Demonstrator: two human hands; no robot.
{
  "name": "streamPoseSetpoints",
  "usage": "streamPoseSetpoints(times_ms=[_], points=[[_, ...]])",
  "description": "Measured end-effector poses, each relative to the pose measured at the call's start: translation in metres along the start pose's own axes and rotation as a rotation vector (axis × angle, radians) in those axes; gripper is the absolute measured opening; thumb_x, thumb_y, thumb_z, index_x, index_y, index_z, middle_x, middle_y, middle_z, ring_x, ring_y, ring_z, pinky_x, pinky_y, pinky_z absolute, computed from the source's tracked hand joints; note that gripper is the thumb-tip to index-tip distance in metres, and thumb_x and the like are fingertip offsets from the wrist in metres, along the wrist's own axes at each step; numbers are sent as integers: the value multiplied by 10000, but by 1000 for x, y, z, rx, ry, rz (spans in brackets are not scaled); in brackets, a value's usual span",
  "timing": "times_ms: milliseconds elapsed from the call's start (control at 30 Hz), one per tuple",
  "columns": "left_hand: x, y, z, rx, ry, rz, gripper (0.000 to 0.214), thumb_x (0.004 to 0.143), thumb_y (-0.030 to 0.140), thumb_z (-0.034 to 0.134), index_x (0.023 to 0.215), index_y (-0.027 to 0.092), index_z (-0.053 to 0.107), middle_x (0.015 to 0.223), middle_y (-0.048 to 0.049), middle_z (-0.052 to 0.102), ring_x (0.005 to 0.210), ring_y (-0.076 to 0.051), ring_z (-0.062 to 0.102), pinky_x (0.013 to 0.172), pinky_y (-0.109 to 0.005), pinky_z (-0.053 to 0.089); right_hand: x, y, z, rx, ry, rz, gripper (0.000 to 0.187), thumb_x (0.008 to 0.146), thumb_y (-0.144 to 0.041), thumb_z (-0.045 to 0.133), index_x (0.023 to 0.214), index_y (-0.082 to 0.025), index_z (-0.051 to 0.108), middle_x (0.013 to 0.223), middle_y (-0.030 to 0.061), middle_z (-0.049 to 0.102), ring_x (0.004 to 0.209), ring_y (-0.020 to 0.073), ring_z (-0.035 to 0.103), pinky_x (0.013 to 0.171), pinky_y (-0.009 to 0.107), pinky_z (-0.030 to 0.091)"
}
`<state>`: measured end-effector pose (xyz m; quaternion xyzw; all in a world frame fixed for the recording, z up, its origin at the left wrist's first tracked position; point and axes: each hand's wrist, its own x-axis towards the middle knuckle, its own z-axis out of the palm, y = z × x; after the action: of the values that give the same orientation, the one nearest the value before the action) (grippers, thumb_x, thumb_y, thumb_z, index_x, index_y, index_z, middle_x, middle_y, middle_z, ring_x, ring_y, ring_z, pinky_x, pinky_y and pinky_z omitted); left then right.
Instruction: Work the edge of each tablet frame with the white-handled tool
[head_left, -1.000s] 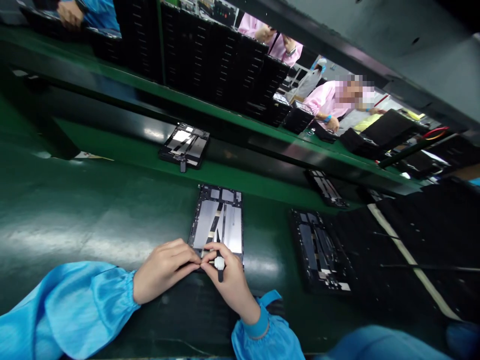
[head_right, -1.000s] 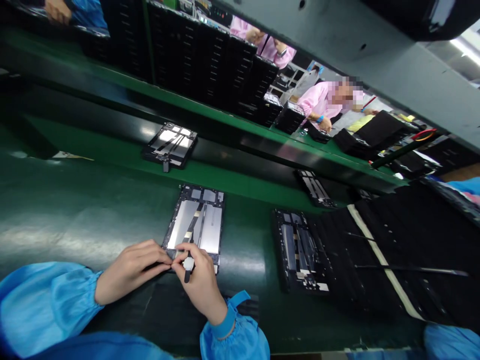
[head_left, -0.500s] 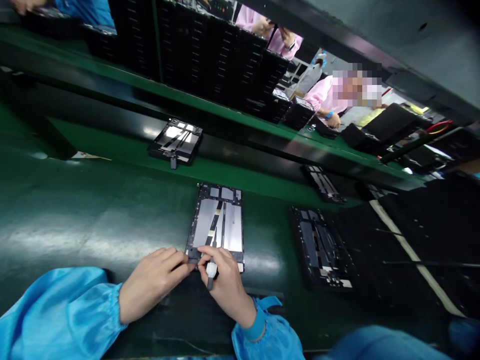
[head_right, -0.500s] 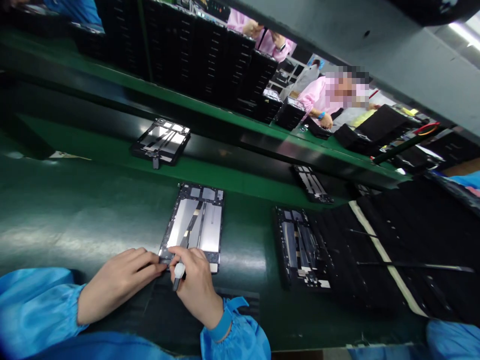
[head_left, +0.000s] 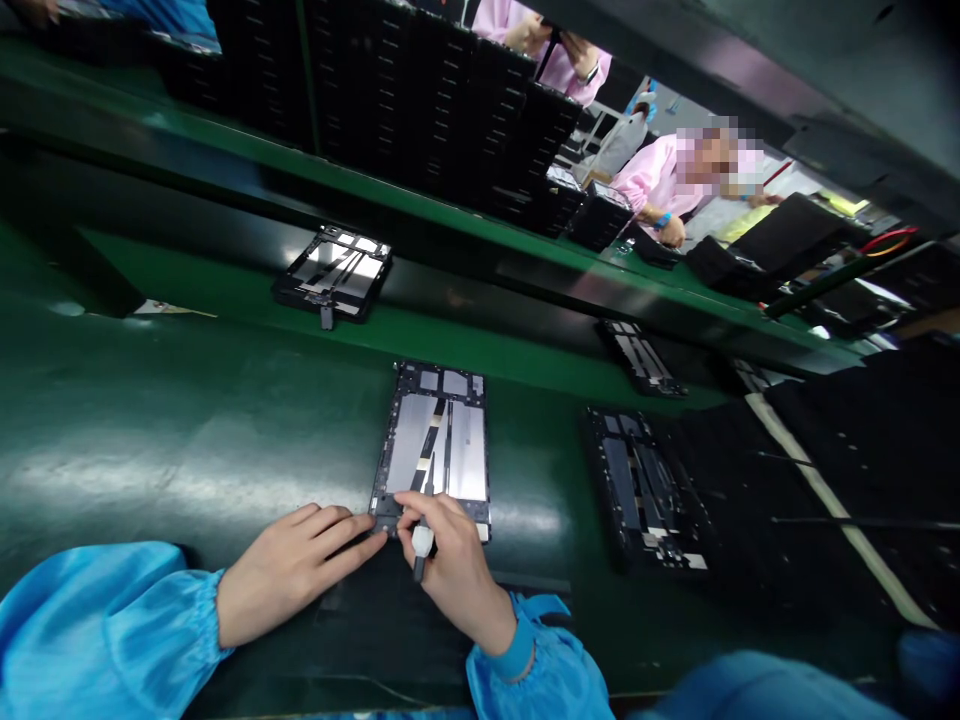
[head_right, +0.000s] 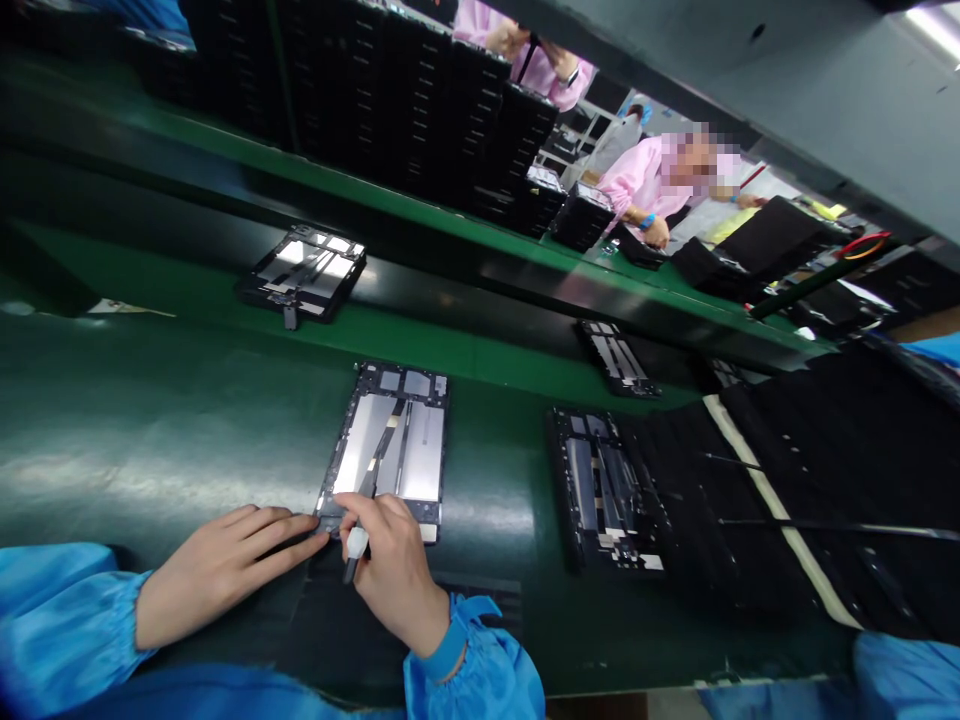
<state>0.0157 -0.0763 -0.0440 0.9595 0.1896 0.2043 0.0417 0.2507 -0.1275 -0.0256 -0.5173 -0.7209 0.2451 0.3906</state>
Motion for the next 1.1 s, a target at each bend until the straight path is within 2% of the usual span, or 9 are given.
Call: streamPoseSetpoints(times_ms=[200,367,433,533,633,800,933,1100], points=[[10,2,-5,100,-33,37,479,988,0,357,1388,195,535,1199,-87,684,960,-243,591,849,-382,409,2,-3,-3,-14,-46,17,445,908,-26,530,1295,-226,622,928,61,734,870,251,652,784,367,539],[15,8,-3,150,37,13,409,967,35,421,1320,177,571,1134,-82,678,920,-235,589,807,-370,436,-7,-7,-20,146,9,84,291,1017,-235,575,1289,-280,670,875,37,742,803,221,668,784,361,557],[17,11,-3,135,24,-17,419,957,15,413,1303,181,582,1144,-77,670,950,-231,591,827,-362,444,-15,-9,-26,264,46,167,303,1049,-330,531,1316,-315,673,896,35,694,714,176,652,701,317,587],[18,12,-3,98,24,-34,425,967,8,384,1291,187,593,1140,-71,663,961,-225,590,833,-353,449,-26,-9,-28,400,49,295,334,1053,-405,500,1335,-333,664,1002,56,642,685,142,649,546,244,594],[18,12,-3,69,27,-48,427,1000,26,333,1291,191,598,1143,-71,657,975,-224,587,840,-353,448,-29,-10,-23,417,26,349,279,1026,-371,540,1242,-272,685,955,51,674,676,143,669,532,228,592],[18,11,-2,41,40,-46,422,1015,32,310,1288,176,597,1146,-76,649,966,-222,589,835,-350,451,-24,-12,-17,297,-8,334,167,967,-269,565,1050,-209,697,801,33,687,655,163,673,540,239,552],[18,10,-3,45,40,-40,421,979,10,364,1290,172,597,1137,-82,645,955,-228,588,820,-348,459,-24,-11,-18,256,0,342,166,955,-270,564,1001,-204,708,701,11,665,544,147,625,509,243,519],[18,10,-3,54,18,-38,440,936,4,439,1309,183,589,1147,-83,644,967,-233,585,827,-342,478,-31,-1,-21,278,65,436,167,949,-272,557,935,-193,704,631,-3,654,474,133,601,469,228,500]])
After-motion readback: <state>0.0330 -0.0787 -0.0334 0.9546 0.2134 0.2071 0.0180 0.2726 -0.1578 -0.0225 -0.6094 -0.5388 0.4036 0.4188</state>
